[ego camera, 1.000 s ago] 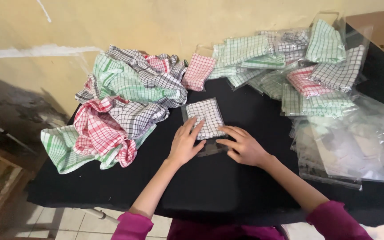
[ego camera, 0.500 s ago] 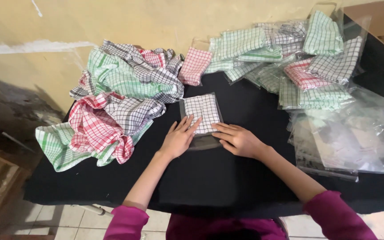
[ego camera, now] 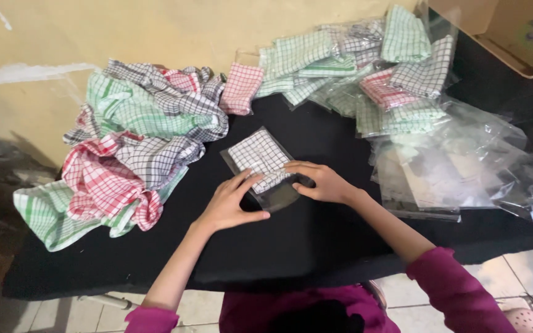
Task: Folding a checkered cloth and placing it into a plastic bag
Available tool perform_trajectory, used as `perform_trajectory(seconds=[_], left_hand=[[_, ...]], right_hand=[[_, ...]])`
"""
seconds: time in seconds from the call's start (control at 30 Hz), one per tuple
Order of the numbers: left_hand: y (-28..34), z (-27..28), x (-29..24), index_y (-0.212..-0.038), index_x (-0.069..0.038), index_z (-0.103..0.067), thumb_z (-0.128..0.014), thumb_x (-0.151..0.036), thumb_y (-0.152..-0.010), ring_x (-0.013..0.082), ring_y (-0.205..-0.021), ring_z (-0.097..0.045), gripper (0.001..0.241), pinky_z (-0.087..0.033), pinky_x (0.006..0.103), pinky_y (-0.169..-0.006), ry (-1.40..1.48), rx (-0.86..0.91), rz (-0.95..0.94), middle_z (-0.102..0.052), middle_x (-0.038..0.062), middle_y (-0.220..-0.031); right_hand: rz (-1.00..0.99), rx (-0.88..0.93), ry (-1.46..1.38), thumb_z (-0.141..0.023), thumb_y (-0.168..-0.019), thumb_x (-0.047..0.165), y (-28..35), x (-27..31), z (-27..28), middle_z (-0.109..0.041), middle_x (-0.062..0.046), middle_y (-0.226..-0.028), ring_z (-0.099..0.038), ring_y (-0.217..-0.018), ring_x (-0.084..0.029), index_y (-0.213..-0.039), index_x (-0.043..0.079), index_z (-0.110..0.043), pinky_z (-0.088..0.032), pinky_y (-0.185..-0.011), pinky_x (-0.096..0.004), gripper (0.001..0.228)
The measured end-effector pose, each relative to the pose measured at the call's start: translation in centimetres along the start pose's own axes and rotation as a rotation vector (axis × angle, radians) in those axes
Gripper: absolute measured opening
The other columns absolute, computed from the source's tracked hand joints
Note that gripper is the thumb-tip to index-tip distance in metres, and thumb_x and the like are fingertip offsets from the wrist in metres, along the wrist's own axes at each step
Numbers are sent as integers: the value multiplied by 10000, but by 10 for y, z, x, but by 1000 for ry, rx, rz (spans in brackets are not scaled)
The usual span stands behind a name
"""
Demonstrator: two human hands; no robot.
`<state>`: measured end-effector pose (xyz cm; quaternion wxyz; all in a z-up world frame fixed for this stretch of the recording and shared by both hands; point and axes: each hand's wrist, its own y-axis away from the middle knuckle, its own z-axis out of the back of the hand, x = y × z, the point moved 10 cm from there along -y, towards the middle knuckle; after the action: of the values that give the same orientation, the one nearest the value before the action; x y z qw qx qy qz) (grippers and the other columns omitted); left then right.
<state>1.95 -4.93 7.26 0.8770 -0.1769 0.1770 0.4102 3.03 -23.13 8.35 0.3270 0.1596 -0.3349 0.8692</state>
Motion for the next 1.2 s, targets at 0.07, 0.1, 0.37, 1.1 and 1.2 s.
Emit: perform_trajectory(seconds=[0.07, 0.1, 0.37, 1.1, 1.2], left_hand=[[2, -14, -2, -1507, -206, -455, -770, -630, -761, 407, -1356, -482, 914, -352, 619, -1113, -85, -56, -55, -464, 209, -1484], [3, -16, -5, -1489, -231, -474, -751, -618, -789, 359, -1332, -505, 846, -385, 590, -1082, -172, -118, -107, -493, 156, -1442], [-5, -6, -27, -1007, -223, -670, -714, -256, -902, 196, -996, -624, 118, -483, 380, -849, -263, -562, -295, -629, -34, -991], [-20, -7, 66, -1120, -194, -636, -661, -222, -946, 276, -1080, -582, 178, -527, 475, -886, -95, -341, 125, -530, -2, -1112], [-22, -14, 65, -1136, -201, -634, -639, -229, -960, 275, -1157, -529, 178, -494, 500, -959, -119, -269, 154, -499, -8, -1146]], right_hand=[[-6, -46, -13, -726, -899, 151, 8, -1, 7, -688, -103, -1336, -615, -1293, -323, -1261, 110, -696, -473, -1070, -508, 365], [-5, -89, -26, -750, -900, 205, 10, -1, 13, -680, -75, -1345, -615, -1298, -295, -1270, 122, -690, -481, -1076, -462, 383], [59, -101, 295, -854, -704, 608, 13, 48, 8, -447, -182, -1530, -434, -1385, -485, -1355, 164, -614, -379, -1112, -621, 824], [261, -226, 495, -631, -902, -18, -75, -71, 191, -688, -182, -1329, -628, -1192, -448, -1108, 41, -755, -479, -1044, -480, 247], [315, -162, 777, -761, -731, 95, -65, -109, 216, -590, -202, -1492, -566, -1307, -453, -891, 96, -771, -450, -1113, -488, 159]])
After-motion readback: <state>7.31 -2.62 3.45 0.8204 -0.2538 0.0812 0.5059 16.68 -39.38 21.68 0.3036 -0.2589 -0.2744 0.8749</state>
